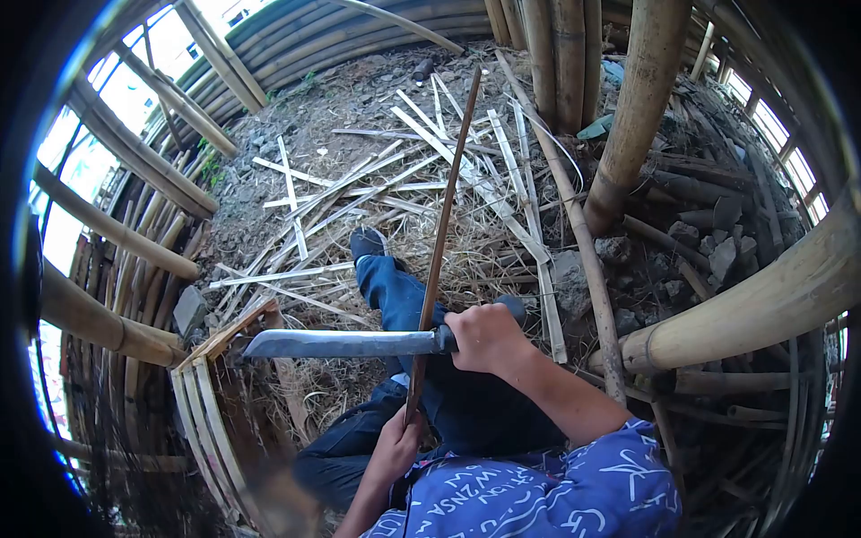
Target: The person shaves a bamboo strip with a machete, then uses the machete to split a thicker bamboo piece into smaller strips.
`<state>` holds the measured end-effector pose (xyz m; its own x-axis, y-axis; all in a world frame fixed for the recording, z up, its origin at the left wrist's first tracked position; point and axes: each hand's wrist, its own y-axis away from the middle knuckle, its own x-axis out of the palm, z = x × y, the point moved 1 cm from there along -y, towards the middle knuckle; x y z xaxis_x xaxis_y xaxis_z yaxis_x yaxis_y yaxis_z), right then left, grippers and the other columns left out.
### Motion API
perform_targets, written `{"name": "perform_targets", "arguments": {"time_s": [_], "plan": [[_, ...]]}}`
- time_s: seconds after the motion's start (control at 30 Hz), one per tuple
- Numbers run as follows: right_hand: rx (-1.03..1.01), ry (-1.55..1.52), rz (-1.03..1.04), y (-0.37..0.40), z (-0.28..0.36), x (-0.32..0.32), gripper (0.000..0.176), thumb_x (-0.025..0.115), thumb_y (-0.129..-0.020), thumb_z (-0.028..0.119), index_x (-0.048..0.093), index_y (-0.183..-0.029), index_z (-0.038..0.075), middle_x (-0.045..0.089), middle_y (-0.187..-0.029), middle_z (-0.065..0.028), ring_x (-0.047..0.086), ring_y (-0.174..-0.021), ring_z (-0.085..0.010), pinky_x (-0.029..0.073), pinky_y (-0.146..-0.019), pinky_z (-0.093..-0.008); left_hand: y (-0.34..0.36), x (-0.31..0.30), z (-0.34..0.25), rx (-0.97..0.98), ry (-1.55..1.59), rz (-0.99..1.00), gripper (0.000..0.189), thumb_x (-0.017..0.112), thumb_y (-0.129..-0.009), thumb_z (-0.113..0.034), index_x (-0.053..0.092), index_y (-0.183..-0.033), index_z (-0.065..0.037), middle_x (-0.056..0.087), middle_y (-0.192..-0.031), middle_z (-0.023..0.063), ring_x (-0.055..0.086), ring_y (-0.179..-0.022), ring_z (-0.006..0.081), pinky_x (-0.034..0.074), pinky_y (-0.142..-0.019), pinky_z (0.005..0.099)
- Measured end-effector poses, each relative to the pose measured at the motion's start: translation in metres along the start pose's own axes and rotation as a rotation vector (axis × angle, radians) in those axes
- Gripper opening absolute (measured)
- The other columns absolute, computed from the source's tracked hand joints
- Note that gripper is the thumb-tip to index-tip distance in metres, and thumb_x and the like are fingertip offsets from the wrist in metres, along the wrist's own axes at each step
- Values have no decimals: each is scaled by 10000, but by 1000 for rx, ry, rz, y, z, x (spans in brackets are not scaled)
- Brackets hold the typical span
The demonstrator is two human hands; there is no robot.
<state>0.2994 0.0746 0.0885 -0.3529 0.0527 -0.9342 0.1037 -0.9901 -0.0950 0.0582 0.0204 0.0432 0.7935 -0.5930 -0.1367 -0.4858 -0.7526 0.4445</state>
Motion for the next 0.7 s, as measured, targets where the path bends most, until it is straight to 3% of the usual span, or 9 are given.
{"name": "perform_targets", "arguments": {"time_s": [0.07,0.1,0.17,0.43,0.53,0.63,0.7], "plan": [[12,34,38,2,-1,-6,213,689,-635,206,636,-793,72,666,-693,-137,682,-690,-320,547,-640,-416,5,4,-19,5,-188,-93,211,457,-995,-201,468,-933,0,505,-638,166,539,-577,275,414,-564,396],[15,37,44,3,-3,-6,213,689,-635,206,636,-793,72,666,-693,-137,682,-690,-320,547,-640,-416,6,6,-23,2,-183,-89,211,457,-995,-201,468,-933,0,505,-638,166,539,-577,275,414,-564,396],[2,72,31,5,-7,-5,198,687,-636,207,626,-768,73,666,-695,-142,683,-692,-323,547,-638,-422,7,9,-28,-25,-228,-98,234,444,-1003,-214,480,-903,-7,462,-653,51,438,-615,109,387,-543,328],[135,7,-65,-12,-32,-5,156,676,-641,214,599,-692,89,649,-686,-145,664,-698,-353,536,-660,-442,9,12,-32,-28,-211,-116,233,447,-1003,-214,501,-944,5,510,-646,119,482,-585,153,402,-546,356],[150,75,70,-17,-36,-16,188,686,-687,235,645,-776,75,679,-766,-160,690,-765,-331,544,-742,-436,9,13,-30,-16,-262,-130,229,449,-1003,-210,505,-952,6,529,-653,153,522,-582,195,412,-553,375],[220,153,62,-28,-48,-21,197,697,-685,220,654,-806,70,684,-776,-140,696,-779,-316,547,-756,-426,13,15,-28,-10,-266,-134,226,448,-1003,-206,504,-953,7,542,-662,173,560,-591,248,420,-560,391],[306,163,-81,-42,-78,-22,140,669,-685,185,661,-795,98,672,-724,-134,684,-735,-342,543,-707,-451,17,16,-29,-16,-267,-143,226,446,-1003,-204,503,-952,8,547,-666,177,574,-598,273,423,-563,397]]}}
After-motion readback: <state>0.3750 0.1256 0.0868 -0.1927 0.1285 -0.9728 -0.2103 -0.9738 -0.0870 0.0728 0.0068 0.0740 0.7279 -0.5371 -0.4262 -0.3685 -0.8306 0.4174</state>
